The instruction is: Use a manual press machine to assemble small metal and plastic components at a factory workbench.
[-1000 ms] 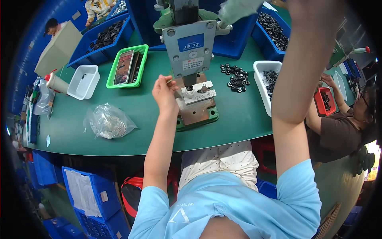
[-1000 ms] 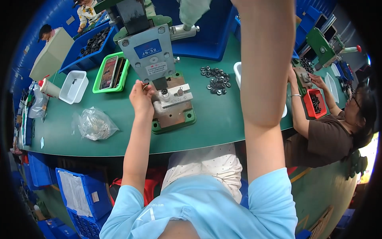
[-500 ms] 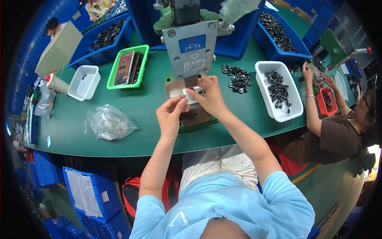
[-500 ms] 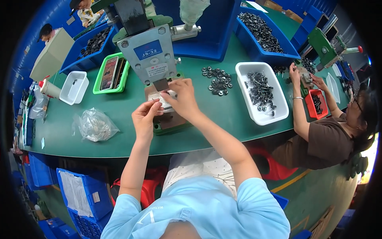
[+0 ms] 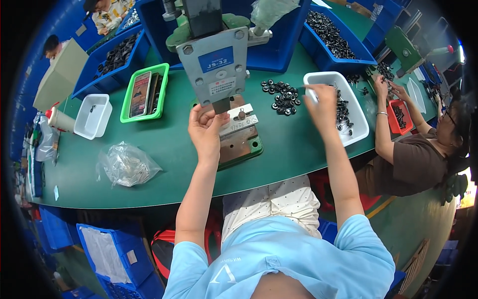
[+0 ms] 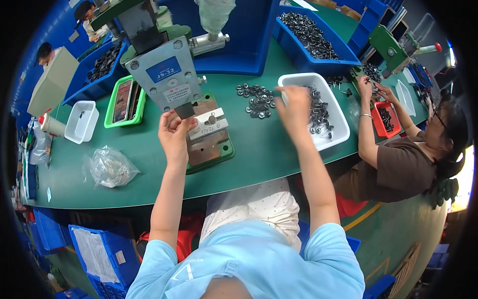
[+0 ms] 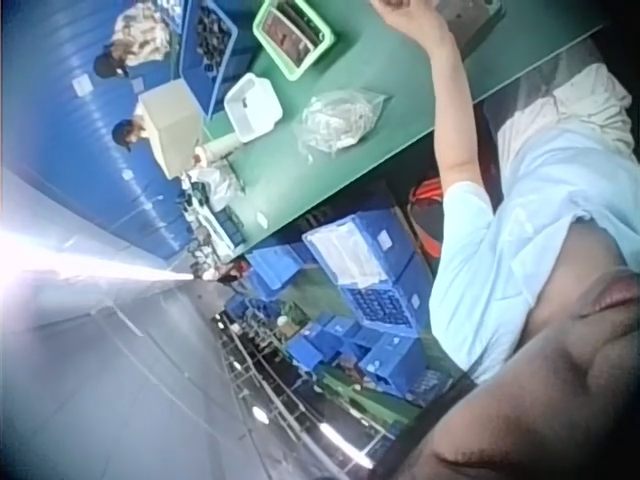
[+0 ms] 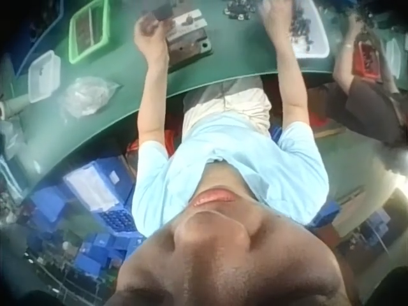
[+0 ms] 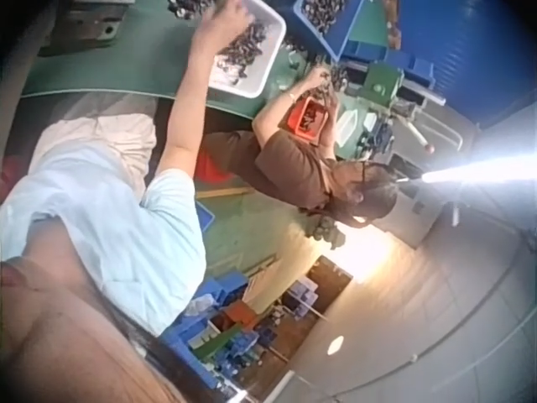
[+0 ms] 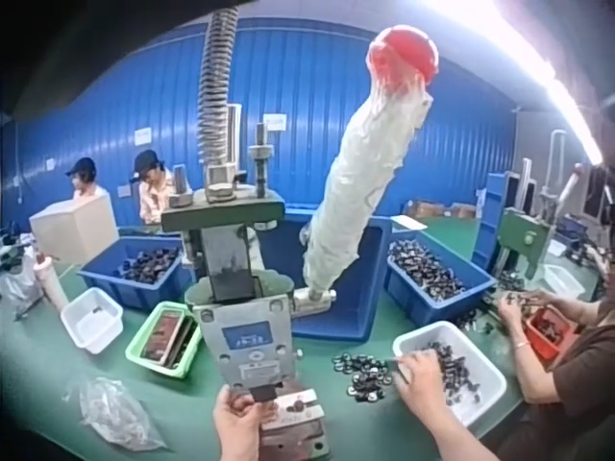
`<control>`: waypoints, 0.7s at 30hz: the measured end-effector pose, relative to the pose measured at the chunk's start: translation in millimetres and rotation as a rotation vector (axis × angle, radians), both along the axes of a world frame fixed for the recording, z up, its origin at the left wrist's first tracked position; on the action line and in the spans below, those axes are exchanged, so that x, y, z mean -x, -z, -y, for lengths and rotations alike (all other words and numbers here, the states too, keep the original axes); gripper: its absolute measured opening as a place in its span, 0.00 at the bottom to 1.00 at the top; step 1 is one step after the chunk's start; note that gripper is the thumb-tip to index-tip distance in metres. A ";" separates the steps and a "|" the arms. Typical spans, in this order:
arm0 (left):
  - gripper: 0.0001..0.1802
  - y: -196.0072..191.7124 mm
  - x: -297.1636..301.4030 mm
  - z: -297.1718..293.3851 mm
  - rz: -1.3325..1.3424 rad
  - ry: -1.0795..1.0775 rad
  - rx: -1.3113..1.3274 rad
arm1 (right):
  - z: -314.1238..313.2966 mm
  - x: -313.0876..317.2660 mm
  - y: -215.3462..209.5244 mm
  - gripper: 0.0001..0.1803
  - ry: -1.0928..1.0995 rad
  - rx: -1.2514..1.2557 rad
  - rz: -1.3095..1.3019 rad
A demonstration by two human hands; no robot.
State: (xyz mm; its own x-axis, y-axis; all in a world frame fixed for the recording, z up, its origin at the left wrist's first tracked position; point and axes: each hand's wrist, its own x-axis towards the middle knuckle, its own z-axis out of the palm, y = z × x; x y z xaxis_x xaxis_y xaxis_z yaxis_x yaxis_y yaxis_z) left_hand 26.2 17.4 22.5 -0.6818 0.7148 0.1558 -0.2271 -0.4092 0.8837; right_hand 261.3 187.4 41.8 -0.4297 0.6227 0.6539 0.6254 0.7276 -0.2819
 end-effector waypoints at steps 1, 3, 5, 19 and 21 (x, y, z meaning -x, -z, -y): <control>0.24 -0.6 -0.5 -0.1 -0.002 -0.007 0.029 | 4.8 15.8 9.3 0.13 -0.155 0.088 -0.026; 0.26 -3.1 0.8 1.1 0.035 0.013 0.013 | 9.7 42.8 24.9 0.13 -0.175 0.216 0.074; 0.28 -6.9 4.8 5.2 -0.065 0.011 0.040 | 3.7 61.9 34.6 0.12 -0.020 0.185 0.174; 0.23 8.4 31.4 41.3 0.037 0.034 0.140 | -12.2 53.5 34.0 0.12 -0.075 0.317 0.277; 0.19 10.6 38.0 47.7 0.016 0.016 0.203 | -2.9 61.8 18.9 0.12 -0.038 0.333 0.224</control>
State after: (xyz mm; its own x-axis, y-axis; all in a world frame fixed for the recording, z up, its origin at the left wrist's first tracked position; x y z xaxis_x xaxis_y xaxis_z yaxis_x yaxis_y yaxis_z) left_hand -11.8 -30.3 11.9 -0.6711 0.7414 -0.0030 -0.2467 -0.2195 0.9439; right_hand 199.5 190.3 22.9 -0.5656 0.7656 0.3067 0.6726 0.6434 -0.3657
